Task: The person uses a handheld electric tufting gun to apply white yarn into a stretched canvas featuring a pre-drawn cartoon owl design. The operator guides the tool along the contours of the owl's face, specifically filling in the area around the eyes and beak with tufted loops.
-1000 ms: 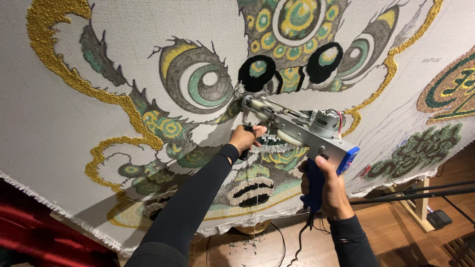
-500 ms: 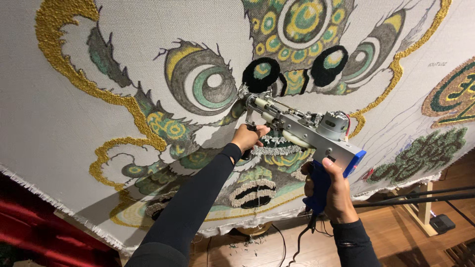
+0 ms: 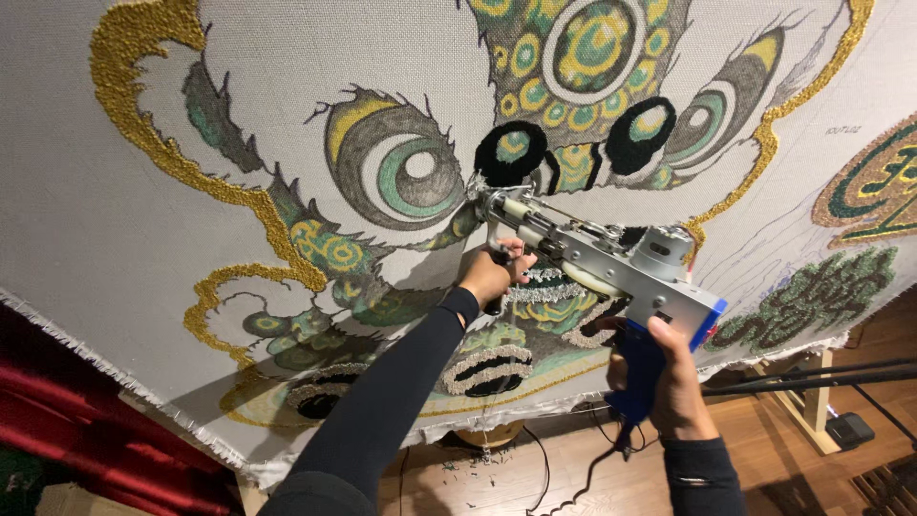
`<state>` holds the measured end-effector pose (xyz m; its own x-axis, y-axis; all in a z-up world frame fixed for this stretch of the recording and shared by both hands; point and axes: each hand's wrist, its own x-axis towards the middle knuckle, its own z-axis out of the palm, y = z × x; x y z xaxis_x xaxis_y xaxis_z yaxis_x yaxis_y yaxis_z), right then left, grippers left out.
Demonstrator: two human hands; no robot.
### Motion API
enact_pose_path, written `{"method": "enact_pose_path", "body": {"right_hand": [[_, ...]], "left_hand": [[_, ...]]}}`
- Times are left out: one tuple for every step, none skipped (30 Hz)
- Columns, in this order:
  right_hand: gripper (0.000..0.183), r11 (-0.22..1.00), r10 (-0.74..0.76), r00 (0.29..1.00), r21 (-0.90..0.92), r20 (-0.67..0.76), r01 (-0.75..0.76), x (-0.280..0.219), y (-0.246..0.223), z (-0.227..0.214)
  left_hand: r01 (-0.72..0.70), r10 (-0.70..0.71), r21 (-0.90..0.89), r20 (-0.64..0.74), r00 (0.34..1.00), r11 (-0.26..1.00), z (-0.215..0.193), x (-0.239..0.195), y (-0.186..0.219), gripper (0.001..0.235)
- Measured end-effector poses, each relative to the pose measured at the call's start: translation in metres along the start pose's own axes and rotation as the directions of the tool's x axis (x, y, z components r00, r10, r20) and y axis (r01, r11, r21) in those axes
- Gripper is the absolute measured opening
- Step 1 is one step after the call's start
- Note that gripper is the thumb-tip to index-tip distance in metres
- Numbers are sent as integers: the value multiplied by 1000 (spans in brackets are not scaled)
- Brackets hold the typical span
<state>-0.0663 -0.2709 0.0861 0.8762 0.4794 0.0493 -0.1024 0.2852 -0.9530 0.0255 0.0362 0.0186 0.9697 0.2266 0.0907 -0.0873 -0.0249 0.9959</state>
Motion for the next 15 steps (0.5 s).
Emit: {"method": "enact_pose_path", "body": {"right_hand": [[61, 999, 17, 1000, 34, -18, -16, -2, -2, -7], [58, 997, 34, 999, 68, -35, -31, -4, -5, -15], [56, 994, 50, 997, 102, -52, -44, -7, -7, -24], [57, 995, 35, 997, 94, -65, -29, -10, -10, -34], [58, 996, 21, 997, 85, -77, -14, -13, -13, -45], [60, 997, 6, 996, 76, -89, 1, -17, -15, -55], [67, 993, 52, 998, 108, -32, -48, -21, -18, -67], [75, 986, 95, 995, 137, 27, -98, -26, -21, -79], [83, 976, 132, 987, 164, 89, -145, -30, -24, -92], [82, 978, 102, 991, 175, 85, -116, -34, -27, -104], [82, 979, 71, 994, 186, 83, -85, -35, -26, -114], [82, 979, 39, 996, 198, 80, -55, -37, -23, -122], [88, 977, 45, 993, 201, 107, -66, -35, -21, -130], [93, 976, 50, 990, 205, 133, -77, -32, -20, -139], [99, 974, 59, 985, 208, 160, -92, -29, -18, -146]], "left_hand": [[-8, 8, -29, 1, 1000, 1000, 4, 3, -5, 34], [-10, 11, -60, 27, 1000, 998, 9, 4, -13, 33], [-11, 17, -95, 66, 998, 995, 14, 6, -20, 32], [-12, 28, -140, 117, 993, 990, 22, 9, -25, 31], [4, 39, -207, 203, 978, 978, 30, 10, -29, 31], [4, 49, -211, 246, 968, 978, 36, 7, -30, 31], [35, 36, -237, 289, 957, 971, 43, 0, -29, 31], [-62, 71, -47, 242, 968, 997, 51, -13, -26, 35], [-34, 44, -52, 227, 973, 998, 59, -24, -18, 35], [-5, 17, -57, 212, 977, 998, 67, -35, -8, 36], [21, -9, -61, 195, 981, 998, 73, -47, 1, 37], [6, 4, -59, 168, 986, 998, 77, -59, 9, 34], [-9, 17, -57, 138, 990, 998, 81, -71, 15, 30], [-24, 30, -54, 108, 994, 998, 83, -81, 19, 27], [-75, 86, -130, 84, 993, 989, 83, -92, 20, 25]]}}
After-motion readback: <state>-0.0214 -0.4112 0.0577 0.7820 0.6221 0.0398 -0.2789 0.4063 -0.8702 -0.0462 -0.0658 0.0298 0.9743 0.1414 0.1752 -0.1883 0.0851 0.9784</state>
